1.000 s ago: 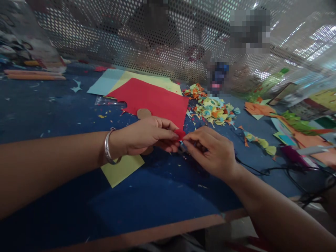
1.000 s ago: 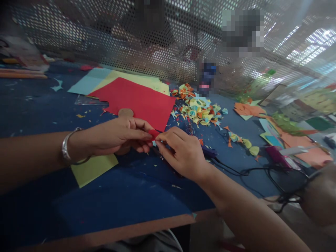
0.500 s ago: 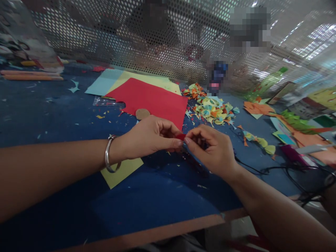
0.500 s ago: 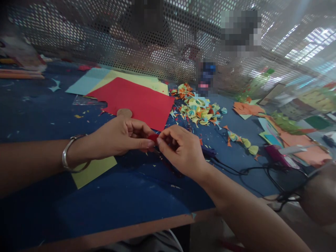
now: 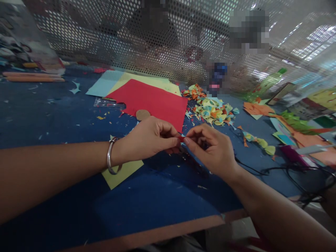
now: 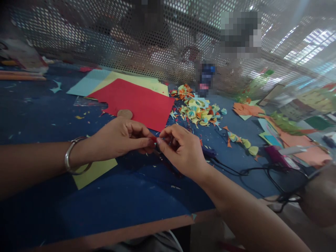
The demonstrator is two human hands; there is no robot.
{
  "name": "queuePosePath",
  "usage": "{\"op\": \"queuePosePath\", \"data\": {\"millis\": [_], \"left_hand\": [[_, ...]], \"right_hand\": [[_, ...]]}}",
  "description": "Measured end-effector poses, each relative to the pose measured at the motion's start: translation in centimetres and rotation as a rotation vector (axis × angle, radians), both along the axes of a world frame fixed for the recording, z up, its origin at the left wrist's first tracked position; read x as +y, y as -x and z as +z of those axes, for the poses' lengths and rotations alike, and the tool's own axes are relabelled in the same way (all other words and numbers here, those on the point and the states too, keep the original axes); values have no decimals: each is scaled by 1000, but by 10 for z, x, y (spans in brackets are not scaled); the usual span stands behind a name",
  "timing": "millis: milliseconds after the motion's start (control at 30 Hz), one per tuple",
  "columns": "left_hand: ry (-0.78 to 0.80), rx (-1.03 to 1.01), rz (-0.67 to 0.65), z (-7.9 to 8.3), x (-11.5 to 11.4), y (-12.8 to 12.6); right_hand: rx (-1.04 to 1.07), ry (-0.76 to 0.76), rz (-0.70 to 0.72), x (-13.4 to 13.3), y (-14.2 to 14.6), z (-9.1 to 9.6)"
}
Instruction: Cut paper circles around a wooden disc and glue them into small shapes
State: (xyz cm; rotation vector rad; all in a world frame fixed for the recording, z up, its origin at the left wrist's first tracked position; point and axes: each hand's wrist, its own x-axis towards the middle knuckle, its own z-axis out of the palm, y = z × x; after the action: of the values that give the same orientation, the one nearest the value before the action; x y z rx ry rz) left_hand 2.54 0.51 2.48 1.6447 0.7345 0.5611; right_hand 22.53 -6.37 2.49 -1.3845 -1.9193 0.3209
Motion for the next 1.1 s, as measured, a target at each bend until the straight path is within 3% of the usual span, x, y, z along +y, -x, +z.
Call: {"op": "queuePosePath", "data": {"millis": [267,467,533,800,1100], "left_hand": [[11,10,-9,1,0,0],[-291,143,-33,5,-3,2],[-327,172,-26,6,-3,2],[-140,100,-45,5,-2,1],[-148,69,-8,3,0,1]], "right_hand": [[-31,39,71,1,-1,2],[-5,91,91,1,1,3],[-6,92,99,1,1,3],[-3,93,113,1,1,3],[-11,112,134,3,0,1]]}}
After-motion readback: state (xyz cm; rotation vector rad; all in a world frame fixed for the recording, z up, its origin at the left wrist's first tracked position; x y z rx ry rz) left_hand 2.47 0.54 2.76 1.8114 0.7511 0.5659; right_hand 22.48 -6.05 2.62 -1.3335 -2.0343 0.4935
